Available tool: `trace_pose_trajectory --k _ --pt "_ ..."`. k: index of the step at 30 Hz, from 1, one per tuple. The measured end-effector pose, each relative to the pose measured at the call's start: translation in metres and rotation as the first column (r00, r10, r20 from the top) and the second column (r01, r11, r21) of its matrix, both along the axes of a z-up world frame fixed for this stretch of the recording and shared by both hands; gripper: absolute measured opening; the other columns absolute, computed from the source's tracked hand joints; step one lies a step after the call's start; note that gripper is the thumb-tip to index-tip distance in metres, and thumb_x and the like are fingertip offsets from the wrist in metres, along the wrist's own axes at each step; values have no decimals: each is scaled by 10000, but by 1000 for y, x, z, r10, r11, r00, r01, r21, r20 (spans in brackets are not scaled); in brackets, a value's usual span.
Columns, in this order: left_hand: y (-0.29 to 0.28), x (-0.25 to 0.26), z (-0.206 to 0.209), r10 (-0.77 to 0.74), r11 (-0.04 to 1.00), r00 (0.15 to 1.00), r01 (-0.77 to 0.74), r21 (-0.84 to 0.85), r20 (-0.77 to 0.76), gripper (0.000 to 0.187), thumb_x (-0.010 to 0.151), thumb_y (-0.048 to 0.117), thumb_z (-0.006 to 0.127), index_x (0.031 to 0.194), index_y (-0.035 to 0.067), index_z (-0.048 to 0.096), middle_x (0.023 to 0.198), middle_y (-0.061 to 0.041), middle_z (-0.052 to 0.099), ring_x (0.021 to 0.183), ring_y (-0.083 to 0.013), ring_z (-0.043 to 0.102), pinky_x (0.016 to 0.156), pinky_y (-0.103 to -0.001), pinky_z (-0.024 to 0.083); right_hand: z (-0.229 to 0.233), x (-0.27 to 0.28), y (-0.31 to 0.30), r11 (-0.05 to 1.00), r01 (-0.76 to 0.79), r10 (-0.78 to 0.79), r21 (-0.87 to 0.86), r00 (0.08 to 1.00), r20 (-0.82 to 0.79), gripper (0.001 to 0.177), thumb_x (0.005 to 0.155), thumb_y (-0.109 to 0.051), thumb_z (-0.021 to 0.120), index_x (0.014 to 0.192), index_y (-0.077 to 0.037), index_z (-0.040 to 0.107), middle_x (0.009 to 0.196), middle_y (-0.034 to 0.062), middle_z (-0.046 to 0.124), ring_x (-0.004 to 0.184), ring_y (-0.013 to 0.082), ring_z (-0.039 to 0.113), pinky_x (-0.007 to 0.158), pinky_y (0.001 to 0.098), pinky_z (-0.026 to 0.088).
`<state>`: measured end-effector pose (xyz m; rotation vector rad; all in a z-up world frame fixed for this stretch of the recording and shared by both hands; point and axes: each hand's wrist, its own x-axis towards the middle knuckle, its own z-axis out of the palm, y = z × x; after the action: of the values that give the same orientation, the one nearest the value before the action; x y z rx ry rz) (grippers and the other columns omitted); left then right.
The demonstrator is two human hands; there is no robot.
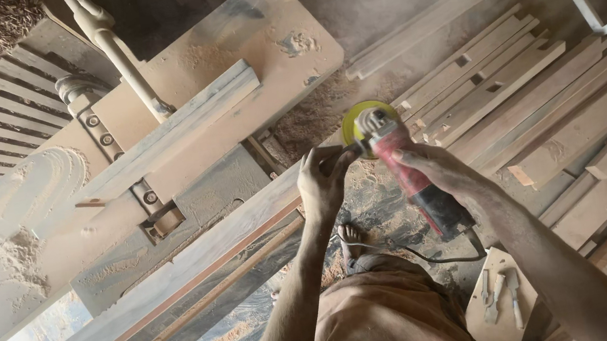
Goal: The person uses an angle grinder with a sanding disc to smooth the surface of a wooden plank placed on a workbench. They move the tool back and forth along the length of the plank, generating sawdust, and briefly flip the plank to work on the other side.
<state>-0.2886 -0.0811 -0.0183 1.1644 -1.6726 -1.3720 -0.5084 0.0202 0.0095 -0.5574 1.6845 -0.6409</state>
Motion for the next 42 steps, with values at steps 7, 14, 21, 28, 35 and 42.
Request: trace_pose_trajectory --k 7,14,21,28,35,42 --pt "-9 27 13 -251 863 830 424 -273 498 803 964 504 671 1564 67 367 1379 -192 569 1231 -293 559 1065 -484 512 -1 -13 51 912 410 -410 7 912 -26 654 925 -478 608 1420 -57 534 1009 167 729 796 276 740 695 438 644" --pt "-21 215 7 150 764 483 497 -411 863 900 791 623 746 1518 227 392 1322 -124 581 1201 -298 549 1068 -560 408 -32 -11 124 700 651 -588 -294 759 281 610 880 -238 730 1381 22 499 1012 169 674 805 288 711 742 468 623" --pt "-55 248 -21 -26 788 569 517 -334 822 779 865 546 756 1537 254 490 1050 -94 675 879 -237 632 845 -426 568 -15 56 115 478 760 -592 -440 649 479 503 936 -225 715 1323 16 502 981 154 653 803 293 700 725 438 633" --pt "-110 260 -26 -88 718 741 510 -473 666 662 899 485 734 1457 162 584 1040 -132 720 899 -263 694 867 -422 577 -11 148 92 400 783 -597 -477 617 512 530 939 -261 769 1299 22 502 966 143 640 767 290 684 688 463 621" --pt "-115 279 -92 146 764 805 276 -583 574 382 984 205 716 1323 45 639 1182 -152 711 1076 -289 691 1035 -448 543 -14 212 75 340 794 -568 -504 600 563 434 929 -215 745 1261 -12 554 985 153 650 783 294 688 685 464 616" --pt "-104 287 -85 223 802 735 235 -549 641 556 944 295 707 1409 25 565 1410 -194 599 1346 -367 534 1202 -510 363 -3 201 58 463 717 -496 -521 697 518 434 924 -200 743 1246 20 554 968 206 668 770 335 700 686 467 609"
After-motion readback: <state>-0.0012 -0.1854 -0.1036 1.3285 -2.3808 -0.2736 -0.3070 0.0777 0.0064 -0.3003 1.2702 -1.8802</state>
